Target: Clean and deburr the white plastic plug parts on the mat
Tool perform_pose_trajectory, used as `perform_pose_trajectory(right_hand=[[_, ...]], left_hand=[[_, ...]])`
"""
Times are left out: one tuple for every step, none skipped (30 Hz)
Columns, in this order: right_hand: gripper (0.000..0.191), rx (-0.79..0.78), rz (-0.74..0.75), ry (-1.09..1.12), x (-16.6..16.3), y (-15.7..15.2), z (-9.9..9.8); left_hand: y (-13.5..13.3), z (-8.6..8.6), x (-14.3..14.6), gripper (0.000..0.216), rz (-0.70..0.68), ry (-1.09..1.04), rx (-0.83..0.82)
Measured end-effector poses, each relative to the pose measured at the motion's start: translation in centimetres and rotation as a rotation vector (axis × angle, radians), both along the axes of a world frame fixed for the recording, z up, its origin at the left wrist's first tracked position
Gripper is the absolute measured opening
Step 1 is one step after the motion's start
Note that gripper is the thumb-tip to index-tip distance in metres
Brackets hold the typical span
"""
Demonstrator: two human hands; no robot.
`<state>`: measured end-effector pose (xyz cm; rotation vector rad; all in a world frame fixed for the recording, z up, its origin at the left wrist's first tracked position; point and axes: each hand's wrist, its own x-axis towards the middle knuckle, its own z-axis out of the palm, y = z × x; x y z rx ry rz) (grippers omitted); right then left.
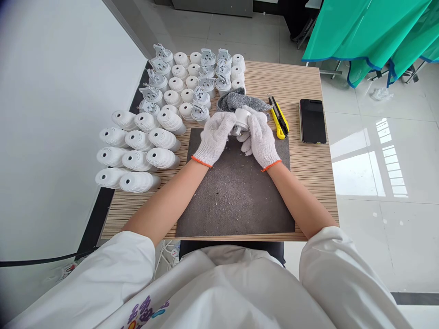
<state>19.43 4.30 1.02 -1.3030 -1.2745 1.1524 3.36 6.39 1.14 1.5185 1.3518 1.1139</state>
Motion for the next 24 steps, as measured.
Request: perform_pose_trajectory(right_hand=[[0.069, 0.001, 0.006, 0.001, 0.1, 0.0, -0.1], [0.066, 0.002, 0.018, 0.002, 0.1, 0.0, -0.2], [0.062, 0.004, 0.036, 0.0, 0.2, 0.0, -0.3], [0.059, 0.004, 0.061, -0.002, 0.2, 0.0, -0.3], [0.057, -0.003, 0.084, -0.007, 0.2, 0.0, -0.3], [0.055, -0.017, 0.099, -0.014, 0.2, 0.0, -0.3], [0.053, -0.035, 0.108, -0.025, 0.1, -0.1, -0.2], [0.052, -0.054, 0.107, -0.035, 0.1, -0.1, 0.0], [0.052, -0.068, 0.102, -0.047, 0.0, -0.1, 0.1], [0.051, -0.076, 0.093, -0.056, -0.1, -0.1, 0.2], [0.05, -0.075, 0.087, -0.063, -0.2, -0.1, 0.3], [0.049, -0.07, 0.084, -0.066, -0.3, 0.0, 0.3], [0.047, -0.064, 0.081, -0.067, -0.3, 0.0, 0.2], [0.045, -0.057, 0.08, -0.065, -0.3, 0.1, 0.1], [0.044, -0.05, 0.079, -0.061, -0.2, 0.2, 0.0], [0.044, -0.044, 0.079, -0.053, -0.2, 0.2, -0.1], [0.045, -0.038, 0.08, -0.042, -0.1, 0.3, -0.2], [0.046, -0.033, 0.083, -0.029, 0.0, 0.4, -0.3], [0.049, -0.032, 0.089, -0.018, 0.1, 0.4, -0.4], [0.051, -0.032, 0.096, -0.01, 0.2, 0.5, -0.4], [0.054, -0.034, 0.104, -0.006, 0.2, 0.4, -0.4], [0.057, -0.036, 0.113, -0.006, 0.3, 0.4, -0.4], [0.058, -0.038, 0.123, -0.01, 0.3, 0.4, -0.3], [0.06, -0.04, 0.133, -0.016, 0.3, 0.3, -0.2]], left_hand=[[0.0, 0.0, 0.0, 0.039, 0.009, 0.004, -0.002], [0.0, 0.1, 0.0, 0.039, 0.019, 0.007, 0.003], [0.0, 0.0, 0.0, 0.04, 0.03, 0.003, 0.014], [0.1, 0.0, 0.0, 0.041, 0.038, -0.009, 0.029], [0.1, -0.1, 0.0, 0.042, 0.044, -0.027, 0.043], [0.2, -0.2, 0.0, 0.043, 0.049, -0.049, 0.054], [0.3, -0.3, 0.0, 0.043, 0.053, -0.068, 0.059], [0.4, -0.5, 0.0, 0.043, 0.059, -0.083, 0.059], [0.5, -0.6, 0.0, 0.044, 0.064, -0.092, 0.055], [0.5, -0.7, 0.0, 0.045, 0.07, -0.1, 0.053], [0.6, -0.8, 0.0, 0.047, 0.073, -0.109, 0.055], [0.6, -0.9, 0.0, 0.048, 0.073, -0.121, 0.061], [0.6, -0.9, 0.0, 0.048, 0.073, -0.134, 0.069], [0.6, -0.9, 0.1, 0.048, 0.073, -0.145, 0.072], [0.6, -0.8, 0.1, 0.047, 0.074, -0.154, 0.069], [0.5, -0.6, 0.2, 0.047, 0.075, -0.16, 0.06], [0.5, -0.4, 0.2, 0.045, 0.074, -0.162, 0.046], [0.5, -0.2, 0.3, 0.044, 0.077, -0.163, 0.035], [0.4, 0.0, 0.3, 0.042, 0.077, -0.162, 0.022], [0.4, 0.1, 0.4, 0.04, 0.075, -0.16, 0.01], [0.4, 0.2, 0.4, 0.038, 0.073, -0.157, 0.002], [0.5, 0.3, 0.4, 0.037, 0.07, -0.153, -0.002], [0.5, 0.2, 0.4, 0.035, 0.063, -0.145, -0.003], [0.6, 0.1, 0.4, 0.032, 0.057, -0.136, 0.003]])
